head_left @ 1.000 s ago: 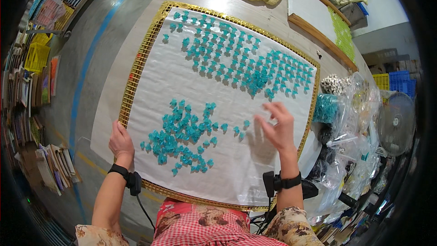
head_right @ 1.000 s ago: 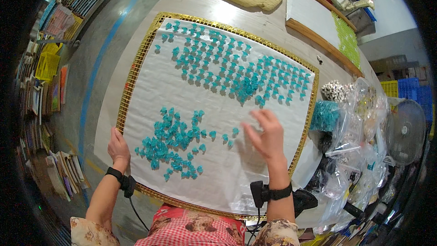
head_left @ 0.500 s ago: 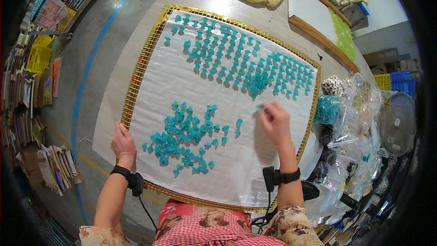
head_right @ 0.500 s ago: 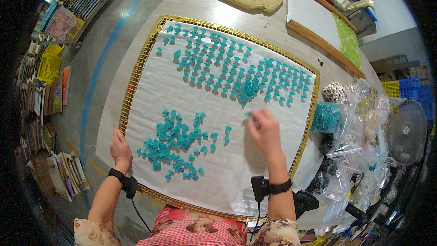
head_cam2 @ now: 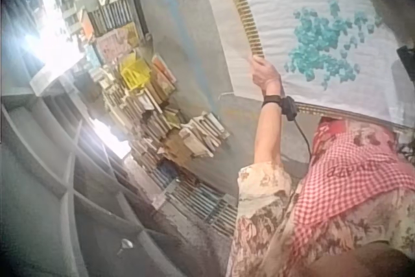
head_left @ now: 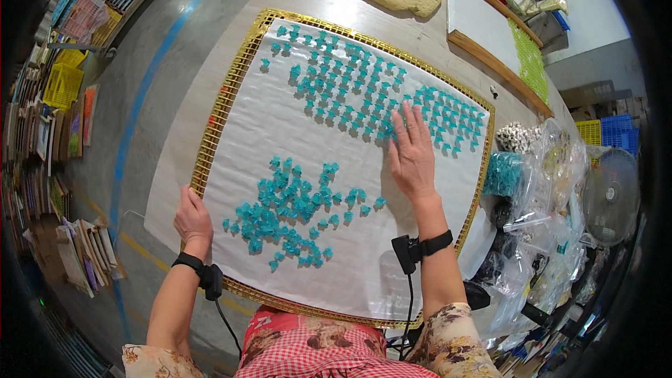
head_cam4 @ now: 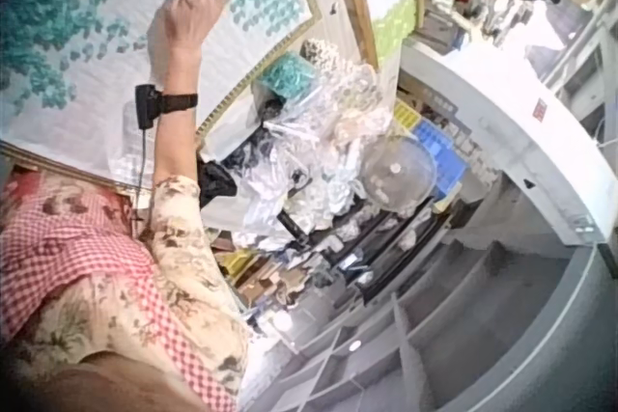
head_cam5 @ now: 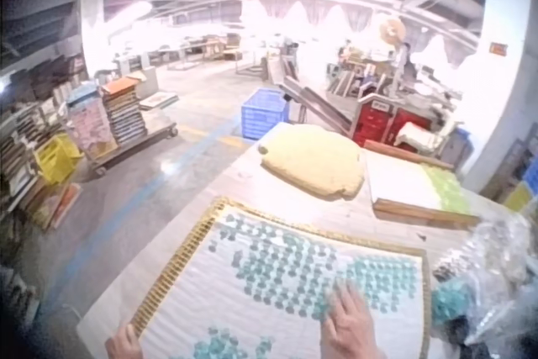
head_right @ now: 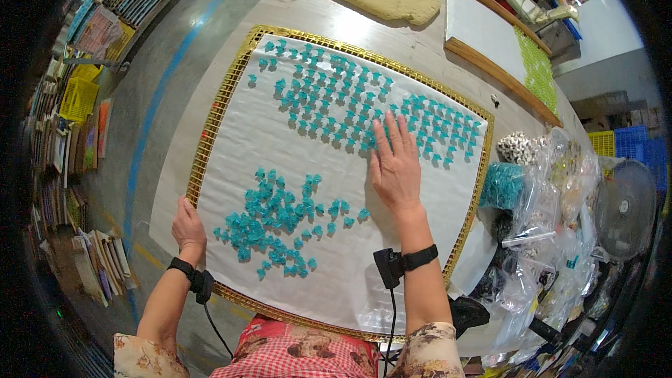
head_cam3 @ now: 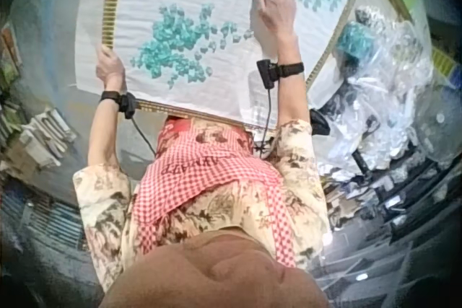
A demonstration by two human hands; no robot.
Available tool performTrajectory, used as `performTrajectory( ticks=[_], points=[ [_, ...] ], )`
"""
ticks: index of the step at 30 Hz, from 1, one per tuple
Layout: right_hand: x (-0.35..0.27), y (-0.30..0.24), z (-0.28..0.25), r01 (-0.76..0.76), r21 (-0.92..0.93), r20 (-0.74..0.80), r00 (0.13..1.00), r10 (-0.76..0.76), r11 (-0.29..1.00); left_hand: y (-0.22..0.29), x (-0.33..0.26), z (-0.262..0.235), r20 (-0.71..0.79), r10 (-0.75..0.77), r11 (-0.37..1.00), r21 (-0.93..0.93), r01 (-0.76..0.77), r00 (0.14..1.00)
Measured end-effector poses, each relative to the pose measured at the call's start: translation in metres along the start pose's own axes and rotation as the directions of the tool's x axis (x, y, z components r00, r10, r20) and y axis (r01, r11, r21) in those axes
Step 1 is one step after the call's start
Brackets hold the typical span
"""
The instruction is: Arranging small star-shaped plastic components on a tray and then collecting them into a container.
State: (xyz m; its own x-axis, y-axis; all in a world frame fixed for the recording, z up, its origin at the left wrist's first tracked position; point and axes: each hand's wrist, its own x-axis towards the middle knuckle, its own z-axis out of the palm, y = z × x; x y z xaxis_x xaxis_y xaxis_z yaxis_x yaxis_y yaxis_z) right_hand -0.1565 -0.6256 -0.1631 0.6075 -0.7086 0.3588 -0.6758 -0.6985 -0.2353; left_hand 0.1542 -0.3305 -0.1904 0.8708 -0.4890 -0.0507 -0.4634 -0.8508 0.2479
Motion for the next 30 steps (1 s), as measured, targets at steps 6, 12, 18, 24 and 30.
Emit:
performTrajectory(
  ticks=[6, 12, 18, 24, 30],
  points=[
    [-0.04, -0.005, -0.004, -0.002, -0.025, 0.204, 0.979, 0.007, 1.0, 0.0, -0.001, 0.0, 0.009, -0.013, 0.999, 0.033, 0.013, 1.0],
    [-0.081, -0.011, -0.028, -0.205, 0.084, 0.255, 0.95, 0.178, 0.975, -0.003, 0.001, 0.004, -0.016, 0.023, 0.999, 0.025, -0.023, 1.0],
    [-0.095, -0.003, -0.047, -0.2, 0.111, 0.15, 0.972, 0.182, 0.974, -0.007, 0.001, 0.008, -0.042, 0.029, 0.999, 0.022, -0.028, 0.999],
    [-0.066, 0.019, -0.037, -0.286, 0.204, -0.043, 0.953, 0.301, 0.936, -0.005, 0.002, 0.005, -0.026, 0.025, 0.999, 0.04, -0.024, 0.999],
    [-0.059, 0.03, -0.022, -0.239, 0.214, -0.058, 0.965, 0.257, 0.947, -0.001, 0.0, 0.001, 0.006, 0.009, 1.0, -0.004, -0.009, 1.0]
  ],
)
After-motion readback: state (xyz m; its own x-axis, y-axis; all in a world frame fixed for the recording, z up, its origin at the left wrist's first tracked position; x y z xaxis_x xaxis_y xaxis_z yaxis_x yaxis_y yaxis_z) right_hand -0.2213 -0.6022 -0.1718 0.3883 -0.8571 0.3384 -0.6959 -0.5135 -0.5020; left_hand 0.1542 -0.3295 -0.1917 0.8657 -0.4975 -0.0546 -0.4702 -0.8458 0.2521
